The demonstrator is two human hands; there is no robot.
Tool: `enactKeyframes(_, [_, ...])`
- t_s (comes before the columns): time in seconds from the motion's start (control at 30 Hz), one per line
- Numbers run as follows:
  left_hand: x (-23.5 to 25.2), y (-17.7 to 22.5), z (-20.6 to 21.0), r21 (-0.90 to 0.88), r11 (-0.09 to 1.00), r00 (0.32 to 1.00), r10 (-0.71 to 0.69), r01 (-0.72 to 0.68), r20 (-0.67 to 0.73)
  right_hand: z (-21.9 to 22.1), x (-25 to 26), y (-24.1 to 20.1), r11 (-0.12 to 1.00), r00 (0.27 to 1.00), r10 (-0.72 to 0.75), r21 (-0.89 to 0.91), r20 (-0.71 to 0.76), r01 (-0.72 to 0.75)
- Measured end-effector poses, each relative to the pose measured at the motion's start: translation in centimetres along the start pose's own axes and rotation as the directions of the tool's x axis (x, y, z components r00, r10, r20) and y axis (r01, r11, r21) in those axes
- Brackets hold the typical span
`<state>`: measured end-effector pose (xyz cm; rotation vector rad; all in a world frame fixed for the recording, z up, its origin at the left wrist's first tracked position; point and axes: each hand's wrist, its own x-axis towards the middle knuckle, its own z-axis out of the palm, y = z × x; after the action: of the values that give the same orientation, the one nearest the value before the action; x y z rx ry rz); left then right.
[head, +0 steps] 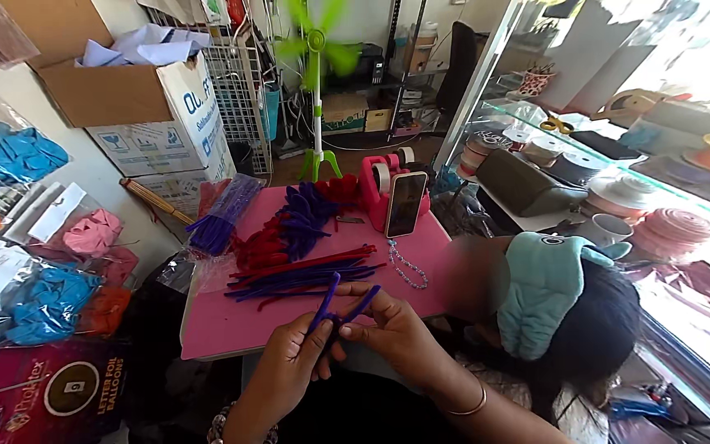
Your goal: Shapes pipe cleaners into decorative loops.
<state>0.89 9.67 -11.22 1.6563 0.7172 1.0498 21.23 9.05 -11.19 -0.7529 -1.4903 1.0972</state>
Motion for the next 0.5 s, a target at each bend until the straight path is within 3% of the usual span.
enactKeyframes(0.27, [0.0, 0.3, -0.1, 0.022, 1.000, 0.998, -0.017, 0.016, 0.068, -0.1, 0.2, 0.4, 0.978, 0.989, -0.147, -0.154, -0.035, 0.140])
enactKeyframes(0.4, [0.2, 0.8, -0.5, 0.076, 0.993, 0.989, -0.098, 0.090, 0.109, -0.2, 0.3, 0.6, 0.949, 0.965, -0.238, -0.238, -0.108, 0.207])
enactKeyframes(0.47, [0.5, 1.5, -1.1, 0.108, 0.981, 0.965, -0.179, 0.161, 0.189, -0.8, 0.3, -0.3, 0.819, 0.914, -0.385, -0.503, -0.126, 0.276])
enactKeyframes(0.5, [0.6, 1.8, -1.4, 0.135, 0.971, 0.947, -0.225, 0.197, 0.230, -1.1, 0.3, -1.0, 0.684, 0.884, -0.460, -0.667, -0.080, 0.296])
